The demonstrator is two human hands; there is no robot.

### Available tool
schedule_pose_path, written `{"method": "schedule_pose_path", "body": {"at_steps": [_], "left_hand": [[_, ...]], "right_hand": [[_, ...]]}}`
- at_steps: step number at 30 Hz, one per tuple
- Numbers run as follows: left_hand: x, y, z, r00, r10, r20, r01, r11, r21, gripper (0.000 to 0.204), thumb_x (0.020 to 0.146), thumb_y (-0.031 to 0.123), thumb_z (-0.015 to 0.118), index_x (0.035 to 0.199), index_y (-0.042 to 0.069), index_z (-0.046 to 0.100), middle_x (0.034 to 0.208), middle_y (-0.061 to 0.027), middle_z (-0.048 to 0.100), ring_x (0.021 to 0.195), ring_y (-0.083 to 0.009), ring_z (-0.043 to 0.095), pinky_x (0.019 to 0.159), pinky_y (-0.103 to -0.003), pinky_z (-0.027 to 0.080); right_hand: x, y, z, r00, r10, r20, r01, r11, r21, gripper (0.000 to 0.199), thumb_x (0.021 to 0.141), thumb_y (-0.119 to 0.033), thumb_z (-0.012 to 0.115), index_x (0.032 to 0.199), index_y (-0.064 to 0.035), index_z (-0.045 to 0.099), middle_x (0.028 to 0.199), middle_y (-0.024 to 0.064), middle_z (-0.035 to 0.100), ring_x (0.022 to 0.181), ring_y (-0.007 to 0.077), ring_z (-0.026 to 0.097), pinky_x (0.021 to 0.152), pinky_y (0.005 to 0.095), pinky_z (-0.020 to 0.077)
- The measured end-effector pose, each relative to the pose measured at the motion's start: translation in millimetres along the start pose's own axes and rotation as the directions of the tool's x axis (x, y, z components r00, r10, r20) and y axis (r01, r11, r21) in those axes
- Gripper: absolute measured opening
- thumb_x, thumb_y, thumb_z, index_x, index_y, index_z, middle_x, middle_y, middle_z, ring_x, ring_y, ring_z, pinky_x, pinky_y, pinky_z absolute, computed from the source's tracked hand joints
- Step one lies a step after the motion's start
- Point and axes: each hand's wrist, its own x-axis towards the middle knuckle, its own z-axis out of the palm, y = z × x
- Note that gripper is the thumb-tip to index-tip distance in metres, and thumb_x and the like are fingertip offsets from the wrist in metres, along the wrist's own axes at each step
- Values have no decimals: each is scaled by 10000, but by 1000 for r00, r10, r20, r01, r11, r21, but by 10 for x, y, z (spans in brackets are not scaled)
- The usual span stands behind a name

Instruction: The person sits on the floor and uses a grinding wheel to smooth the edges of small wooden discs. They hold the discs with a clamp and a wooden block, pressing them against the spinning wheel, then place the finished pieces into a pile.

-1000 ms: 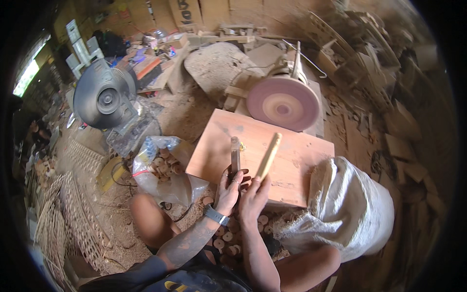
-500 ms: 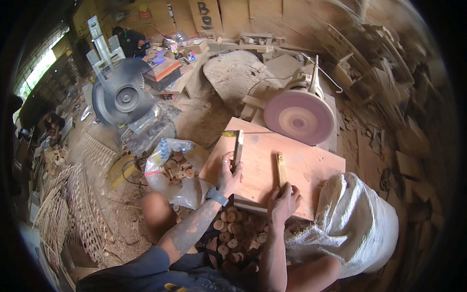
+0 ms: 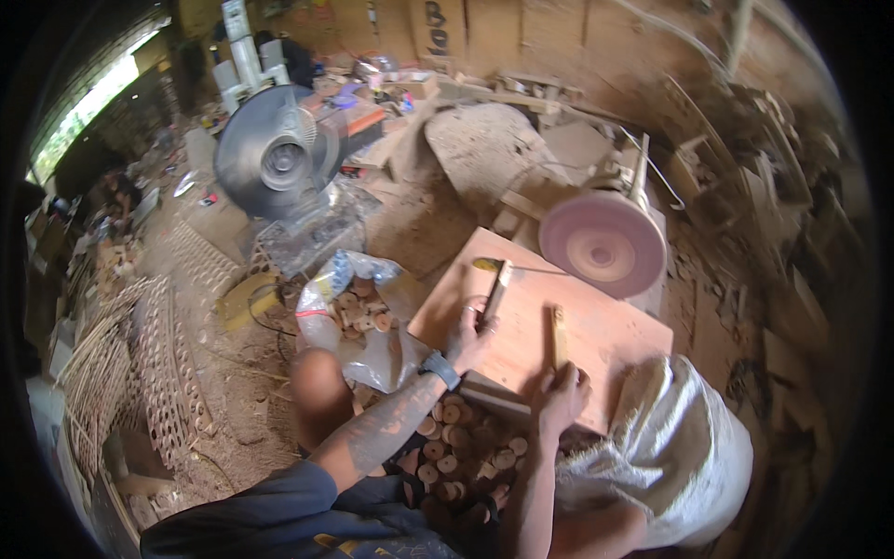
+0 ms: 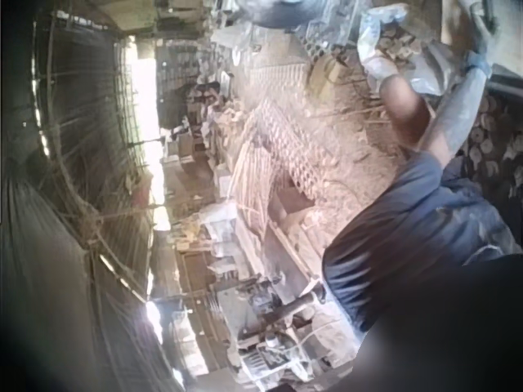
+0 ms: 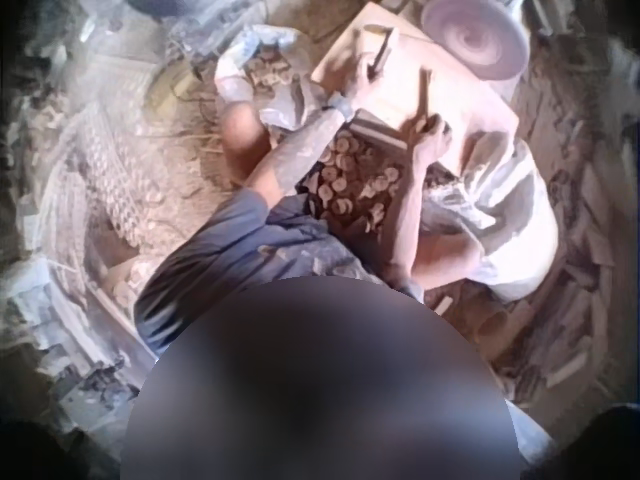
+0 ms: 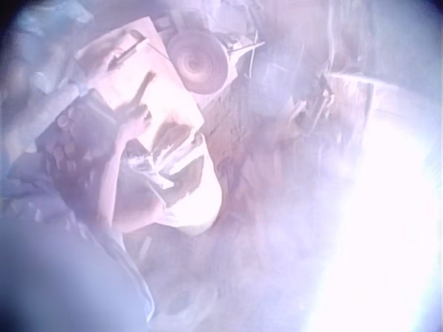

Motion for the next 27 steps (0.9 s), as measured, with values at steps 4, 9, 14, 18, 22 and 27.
{"method": "schedule_pose_path", "body": {"at_steps": [4,9,14,18,22,27], "left_hand": [[-27,-2,-14,996,91,3,-91,994,65,426,890,208,676,1259,83,502,905,-61,620,773,-171,599,705,-339,503],[-23,25,-40,999,21,28,-23,997,72,350,925,146,634,1231,67,483,797,-38,574,595,-110,547,498,-268,458],[5,152,-42,974,-207,94,208,978,0,362,925,181,643,1234,95,476,697,-41,582,495,-139,556,448,-316,440],[0,177,-22,991,-110,77,105,993,58,329,928,172,633,1213,93,489,669,-34,559,507,-132,550,470,-318,427],[-6,129,10,988,-143,51,143,990,14,333,921,179,640,1203,83,493,680,-37,560,508,-136,533,493,-322,431],[1,152,13,986,-153,60,150,987,52,314,930,189,636,1186,67,500,663,-59,574,489,-141,546,476,-325,427]], "right_hand": [[0,46,-13,999,9,31,-9,1000,9,239,839,-191,654,1022,-44,611,994,196,576,970,396,544,846,480,435],[361,358,-179,997,60,-39,-50,975,216,236,897,-196,631,1075,-59,558,851,180,639,773,354,624,679,444,483],[1270,887,-602,971,-228,-77,237,961,142,292,867,-175,661,1112,-82,530,867,147,652,780,322,632,712,429,468],[1957,1191,-850,866,-484,123,498,853,-158,409,890,-390,640,1192,-121,573,926,90,593,900,287,588,781,401,438],[2376,1457,-952,820,-529,217,572,753,-325,378,787,-242,675,1138,-132,585,965,69,616,978,250,587,845,390,432],[2621,1588,-666,849,-457,266,521,809,-271,228,770,-211,666,945,-89,583,890,141,656,846,350,635,721,467,491]]}}
